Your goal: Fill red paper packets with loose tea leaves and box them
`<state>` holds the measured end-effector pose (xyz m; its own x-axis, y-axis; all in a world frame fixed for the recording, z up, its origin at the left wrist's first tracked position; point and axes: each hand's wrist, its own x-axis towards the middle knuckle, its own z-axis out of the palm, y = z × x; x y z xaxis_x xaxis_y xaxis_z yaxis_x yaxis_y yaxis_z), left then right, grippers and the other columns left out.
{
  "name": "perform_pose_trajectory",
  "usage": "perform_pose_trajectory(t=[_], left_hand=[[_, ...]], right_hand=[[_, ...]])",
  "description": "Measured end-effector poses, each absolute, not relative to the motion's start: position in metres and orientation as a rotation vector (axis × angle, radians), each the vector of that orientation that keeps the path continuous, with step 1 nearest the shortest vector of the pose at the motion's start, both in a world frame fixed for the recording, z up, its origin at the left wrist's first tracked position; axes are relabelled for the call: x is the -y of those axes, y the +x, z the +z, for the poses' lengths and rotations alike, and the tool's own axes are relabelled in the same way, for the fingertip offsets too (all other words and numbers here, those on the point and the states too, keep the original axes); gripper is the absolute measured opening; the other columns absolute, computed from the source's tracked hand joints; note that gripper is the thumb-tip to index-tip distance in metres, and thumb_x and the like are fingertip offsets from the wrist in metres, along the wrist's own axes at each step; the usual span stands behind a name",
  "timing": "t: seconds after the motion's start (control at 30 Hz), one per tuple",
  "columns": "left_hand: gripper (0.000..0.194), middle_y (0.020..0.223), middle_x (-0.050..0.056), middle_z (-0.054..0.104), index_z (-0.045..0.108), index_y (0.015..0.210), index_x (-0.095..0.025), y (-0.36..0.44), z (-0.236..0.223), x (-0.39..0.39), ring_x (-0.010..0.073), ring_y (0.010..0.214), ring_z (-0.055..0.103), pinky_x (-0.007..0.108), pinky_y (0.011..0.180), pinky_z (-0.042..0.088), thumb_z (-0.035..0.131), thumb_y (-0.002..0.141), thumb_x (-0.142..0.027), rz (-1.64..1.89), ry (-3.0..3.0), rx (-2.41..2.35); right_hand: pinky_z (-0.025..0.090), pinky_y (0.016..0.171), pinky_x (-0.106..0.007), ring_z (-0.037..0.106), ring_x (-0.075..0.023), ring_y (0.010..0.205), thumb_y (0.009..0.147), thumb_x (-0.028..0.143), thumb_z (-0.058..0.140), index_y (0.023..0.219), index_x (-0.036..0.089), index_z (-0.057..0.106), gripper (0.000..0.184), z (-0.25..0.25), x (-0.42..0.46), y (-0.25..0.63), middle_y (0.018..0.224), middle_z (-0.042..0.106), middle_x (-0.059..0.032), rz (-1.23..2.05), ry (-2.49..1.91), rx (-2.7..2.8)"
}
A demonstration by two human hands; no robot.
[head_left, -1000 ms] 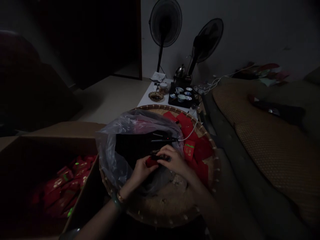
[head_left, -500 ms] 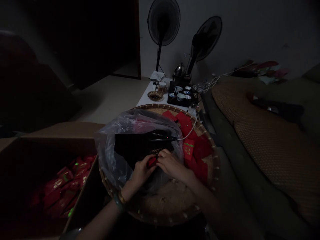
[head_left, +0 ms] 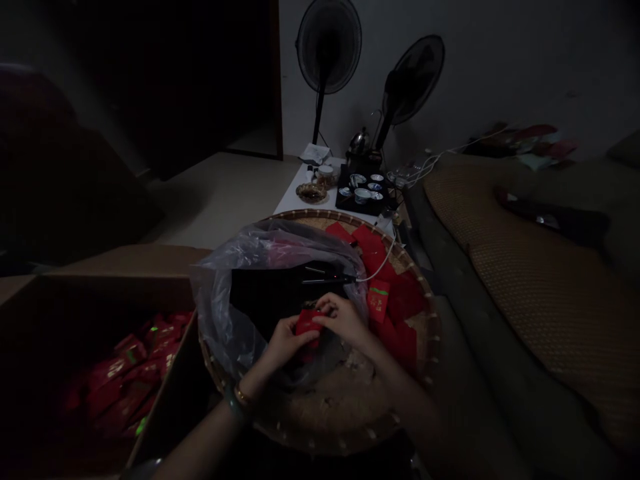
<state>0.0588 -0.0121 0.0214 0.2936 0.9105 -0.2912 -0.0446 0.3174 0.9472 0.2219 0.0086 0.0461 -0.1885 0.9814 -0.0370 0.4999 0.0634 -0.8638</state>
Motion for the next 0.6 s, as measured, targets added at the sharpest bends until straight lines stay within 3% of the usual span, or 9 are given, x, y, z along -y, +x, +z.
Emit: perform_pose_trajectory(t=[0.1, 0.17, 0.27, 0.6], left_hand=[[0.037, 0.059, -0.002, 0.062, 0.067, 0.079, -0.01, 0.06, 0.021, 0.011, 0.0096, 0.05, 0.051, 0.021, 0.052, 0.04, 0.078, 0.052, -0.035, 0.823, 0.979, -1.087], [0.033, 0.056, -0.002, 0.062, 0.067, 0.074, -0.011, 0.06, 0.02, 0.01, 0.0097, 0.05, 0.051, 0.021, 0.052, 0.041, 0.079, 0.052, -0.033, 0.821, 0.975, -1.096], [0.029, 0.054, -0.003, 0.061, 0.068, 0.071, -0.012, 0.06, 0.02, 0.011, 0.0094, 0.049, 0.052, 0.02, 0.052, 0.041, 0.08, 0.05, -0.029, 0.797, 0.991, -1.102], [0.04, 0.056, 0.002, 0.066, 0.065, 0.07, -0.01, 0.063, 0.022, 0.01, 0.0119, 0.051, 0.059, 0.021, 0.052, 0.044, 0.085, 0.044, -0.033, 0.698, 0.702, -1.053]], right_hand=[[0.041, 0.06, -0.022, 0.058, -0.0118, 0.067, 0.067, 0.026, 0.073, 0.102, 0.022, 0.063, 0.037, 0.049, -0.011, 0.216, 0.078, 0.063, 0.0019, 1.013, -1.461, 1.826], [0.041, 0.064, -0.023, 0.059, -0.0134, 0.074, 0.069, 0.032, 0.073, 0.095, 0.022, 0.067, 0.029, 0.055, -0.012, 0.211, 0.084, 0.064, -0.0006, 0.917, -1.421, 1.977], [0.038, 0.061, -0.022, 0.058, -0.0129, 0.069, 0.075, 0.034, 0.069, 0.078, 0.019, 0.069, 0.015, 0.06, -0.015, 0.204, 0.076, 0.064, -0.0013, 0.797, -1.382, 2.146], [0.038, 0.058, -0.021, 0.056, -0.011, 0.062, 0.078, 0.033, 0.067, 0.067, 0.018, 0.066, 0.019, 0.032, -0.035, 0.198, 0.066, 0.063, -0.0002, 0.635, -1.199, 2.279]])
